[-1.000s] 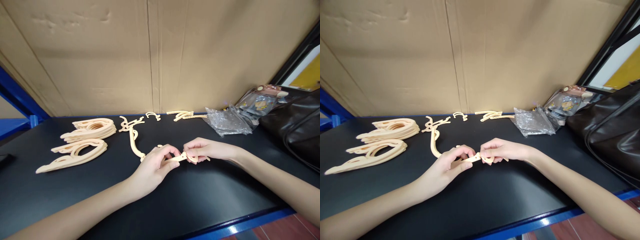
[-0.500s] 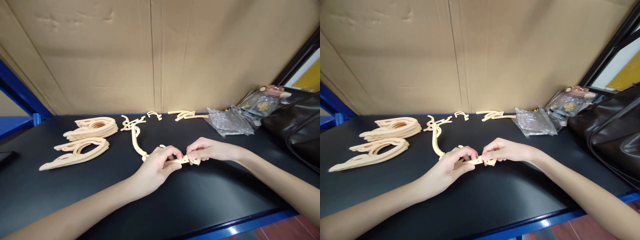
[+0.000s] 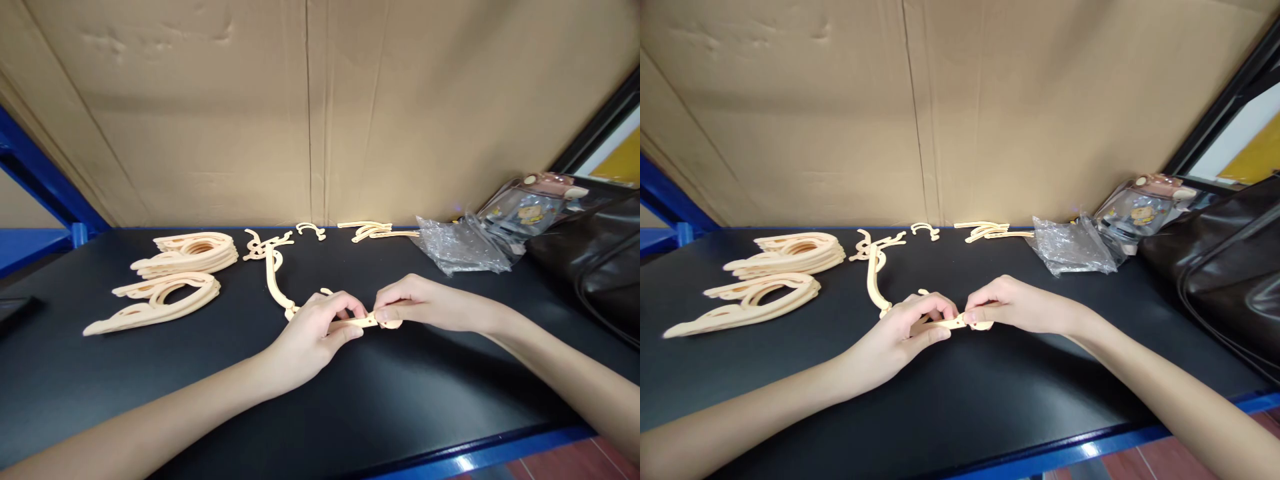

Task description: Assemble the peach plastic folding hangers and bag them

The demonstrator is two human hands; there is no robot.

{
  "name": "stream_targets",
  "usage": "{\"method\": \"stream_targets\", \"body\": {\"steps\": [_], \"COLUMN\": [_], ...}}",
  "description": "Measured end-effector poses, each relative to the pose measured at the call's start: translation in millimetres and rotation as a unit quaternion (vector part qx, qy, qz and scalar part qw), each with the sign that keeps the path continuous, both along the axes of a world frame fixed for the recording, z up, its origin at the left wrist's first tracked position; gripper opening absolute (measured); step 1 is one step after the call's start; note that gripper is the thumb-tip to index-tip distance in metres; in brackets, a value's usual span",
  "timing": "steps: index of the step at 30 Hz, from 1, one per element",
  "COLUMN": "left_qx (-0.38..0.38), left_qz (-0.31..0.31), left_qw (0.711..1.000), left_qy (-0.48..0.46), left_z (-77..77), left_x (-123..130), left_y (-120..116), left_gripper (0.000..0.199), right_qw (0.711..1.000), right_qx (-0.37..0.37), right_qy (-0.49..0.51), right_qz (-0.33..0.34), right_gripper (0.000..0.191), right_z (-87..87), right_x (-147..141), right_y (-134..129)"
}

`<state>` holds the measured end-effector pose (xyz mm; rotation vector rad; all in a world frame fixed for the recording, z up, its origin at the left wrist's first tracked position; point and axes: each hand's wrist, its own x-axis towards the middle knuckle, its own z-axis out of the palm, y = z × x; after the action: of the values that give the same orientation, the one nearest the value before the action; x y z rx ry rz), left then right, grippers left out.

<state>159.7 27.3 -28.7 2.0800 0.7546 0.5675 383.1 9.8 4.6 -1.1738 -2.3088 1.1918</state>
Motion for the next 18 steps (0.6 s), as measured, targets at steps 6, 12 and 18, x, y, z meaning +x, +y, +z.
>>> {"method": "stream_targets", "body": {"steps": [6, 12, 18], "left_qx": [0.03, 0.048, 0.053], "left_qz": [-0.002, -0.018, -0.03], "left_qw": [0.999, 0.997, 0.996], "left_qy": [0.034, 0.051, 0.068], "left_z": [-3.9, -4.2, -4.5], "left_x": [-0.6, -1.0, -3.0], "left_y": [-0.1, -1.1, -3.0], "left_gripper": [0.009, 0.008, 0.008], "right_qw": [0.996, 0.999, 0.998], "right_qx": [0.08, 0.035, -0.048], "right_qy": [-0.045, -0.029, -0.014], "right_qz": [0.01, 0.018, 0.026], "right_gripper": [0.04, 0.034, 0.029], "right_z": [-1.4, -1.8, -5.2], "right_x": [-2.1, -0.3, -0.1], "right_y": [-3.8, -3.8, -1.1]}}
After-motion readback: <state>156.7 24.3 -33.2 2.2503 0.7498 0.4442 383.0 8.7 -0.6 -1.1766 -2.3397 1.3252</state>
